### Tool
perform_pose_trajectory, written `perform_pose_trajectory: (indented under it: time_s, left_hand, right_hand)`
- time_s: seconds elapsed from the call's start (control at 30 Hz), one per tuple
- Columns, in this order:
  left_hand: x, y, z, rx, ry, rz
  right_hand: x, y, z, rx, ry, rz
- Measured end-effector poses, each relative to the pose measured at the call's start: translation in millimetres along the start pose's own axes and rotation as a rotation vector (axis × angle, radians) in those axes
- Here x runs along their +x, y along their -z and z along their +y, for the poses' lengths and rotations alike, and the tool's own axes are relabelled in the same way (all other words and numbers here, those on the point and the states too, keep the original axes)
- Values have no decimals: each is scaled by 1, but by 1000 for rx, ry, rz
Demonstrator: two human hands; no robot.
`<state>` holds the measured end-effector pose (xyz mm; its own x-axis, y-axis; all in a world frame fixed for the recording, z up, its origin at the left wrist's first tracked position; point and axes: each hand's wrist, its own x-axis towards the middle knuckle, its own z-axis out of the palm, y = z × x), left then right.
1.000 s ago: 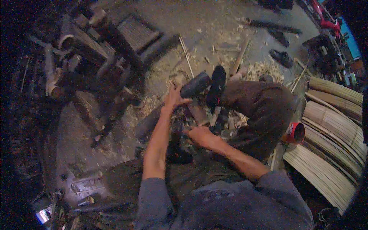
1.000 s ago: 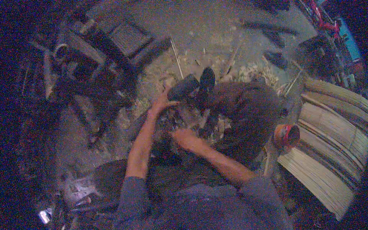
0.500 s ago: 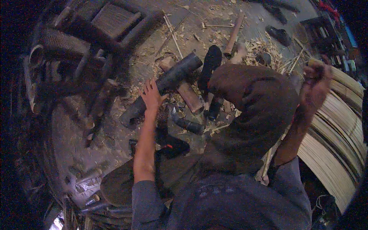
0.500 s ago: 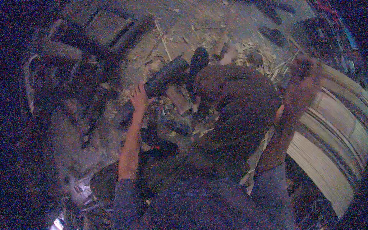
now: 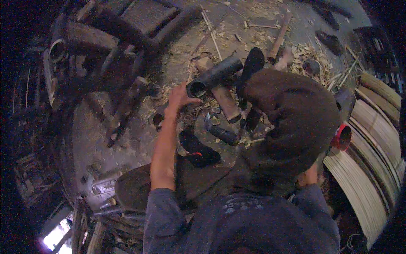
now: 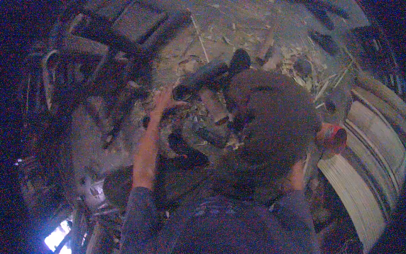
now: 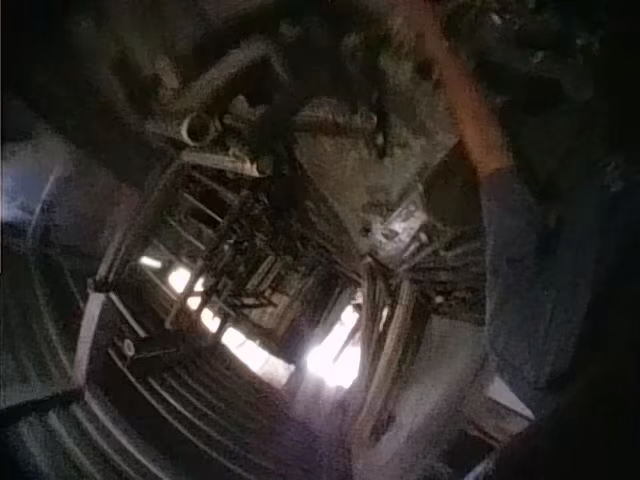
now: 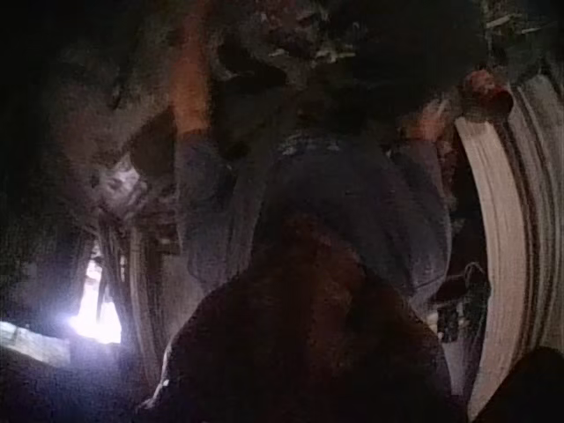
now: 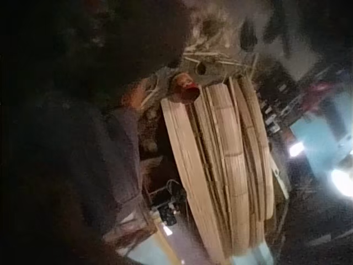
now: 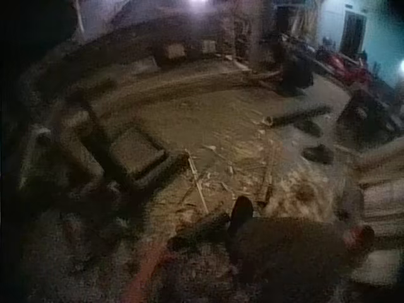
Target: The person sits on the floor and assembles a bamboo structure by fitting hollow bamboo poles together. They repeatedly test the fit of the joints, adjust the alignment, and use a hammer to tap the pieces into place.
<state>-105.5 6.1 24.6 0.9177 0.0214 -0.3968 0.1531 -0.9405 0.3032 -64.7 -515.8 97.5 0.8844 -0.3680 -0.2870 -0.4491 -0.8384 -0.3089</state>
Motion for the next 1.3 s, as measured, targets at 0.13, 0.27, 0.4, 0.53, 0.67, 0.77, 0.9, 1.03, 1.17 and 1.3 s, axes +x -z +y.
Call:
perform_pose_trajectory:
  time_s: [0.13, 0.27, 0.4, 0.53, 0.67, 0.77, 0.9, 1.03, 1.17, 1.3]
  left_hand:
    - [-17, -53, 16, 225, 152, 415]
    - [2, -67, -2, 221, -16, 477]
    - [17, -59, -52, 96, -60, 214]
    - [26, -59, -34, 34, -109, 232]
    - [11, -61, -2, -33, -8, 378]
    - [-6, -58, 8, -9, 92, 312]
    - [-8, -65, 4, -75, 40, 424]
    - [-16, -69, 7, -33, 77, 436]
    - [-11, -58, 5, -24, 47, 356]
    - [0, -49, -8, -131, 71, 125]
  right_hand:
    - [-42, 111, -20, 177, 228, 452]
    - [-125, 203, -105, 231, 647, 912]
    - [-189, 125, -220, 840, 890, 90]
    - [-176, -87, -229, 246, 1149, -328]
    - [-212, -224, -128, -377, 1155, -335]
    - [-219, -234, -113, -398, 1080, -554]
    - [-214, -232, -116, -578, 948, -630]
    - [-211, -155, -150, -6, 610, -708]
    - [-183, -140, -179, 584, 624, -399]
    - [-151, -170, -205, 679, 397, -478]
